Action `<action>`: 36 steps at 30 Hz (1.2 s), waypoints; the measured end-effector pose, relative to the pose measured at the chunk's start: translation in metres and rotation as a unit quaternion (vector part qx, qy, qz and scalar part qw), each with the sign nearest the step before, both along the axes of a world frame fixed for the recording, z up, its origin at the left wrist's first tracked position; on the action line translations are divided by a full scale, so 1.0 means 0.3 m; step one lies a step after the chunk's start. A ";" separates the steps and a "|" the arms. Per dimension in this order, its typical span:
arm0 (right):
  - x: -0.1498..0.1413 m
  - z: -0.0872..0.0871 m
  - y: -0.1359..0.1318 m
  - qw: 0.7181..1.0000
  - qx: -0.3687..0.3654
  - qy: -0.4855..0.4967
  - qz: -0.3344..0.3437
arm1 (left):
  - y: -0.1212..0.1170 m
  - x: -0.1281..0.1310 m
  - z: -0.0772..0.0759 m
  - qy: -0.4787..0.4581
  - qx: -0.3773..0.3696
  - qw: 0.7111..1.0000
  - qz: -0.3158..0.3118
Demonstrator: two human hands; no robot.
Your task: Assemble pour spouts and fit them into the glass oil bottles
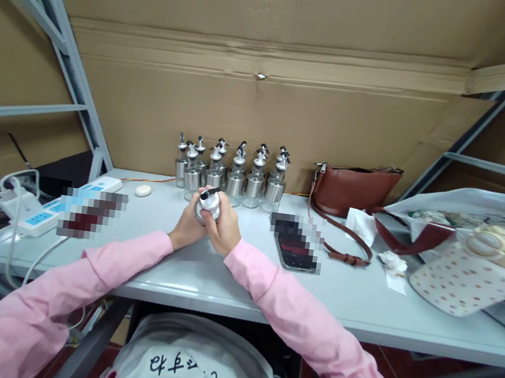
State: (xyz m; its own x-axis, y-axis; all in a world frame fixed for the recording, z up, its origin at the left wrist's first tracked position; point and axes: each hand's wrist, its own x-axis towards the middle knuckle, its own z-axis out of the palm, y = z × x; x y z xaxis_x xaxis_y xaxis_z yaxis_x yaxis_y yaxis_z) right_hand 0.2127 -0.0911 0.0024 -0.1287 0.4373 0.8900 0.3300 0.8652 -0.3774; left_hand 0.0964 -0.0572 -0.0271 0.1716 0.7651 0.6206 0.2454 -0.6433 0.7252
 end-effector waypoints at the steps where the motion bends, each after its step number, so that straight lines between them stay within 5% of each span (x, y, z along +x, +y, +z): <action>1: -0.002 -0.003 -0.004 1.000 -0.002 0.002 0.001 | -0.001 -0.001 -0.001 0.000 0.004 1.000 -0.003; 19: 0.025 0.005 0.020 0.998 -0.046 0.034 -0.035 | -0.002 0.025 -0.051 0.028 -0.045 0.993 -0.105; 24: 0.013 0.035 -0.007 0.988 -0.113 0.101 0.014 | -0.009 0.026 -0.035 0.046 -0.036 0.994 -0.094; 30: 0.019 0.093 0.020 0.925 -0.228 0.284 0.108 | -0.004 0.006 -0.023 0.071 -0.004 0.996 -0.047; 36: 0.111 0.101 0.133 0.887 -0.187 0.421 0.019 | 0.080 -0.038 0.015 -0.097 0.017 0.991 0.093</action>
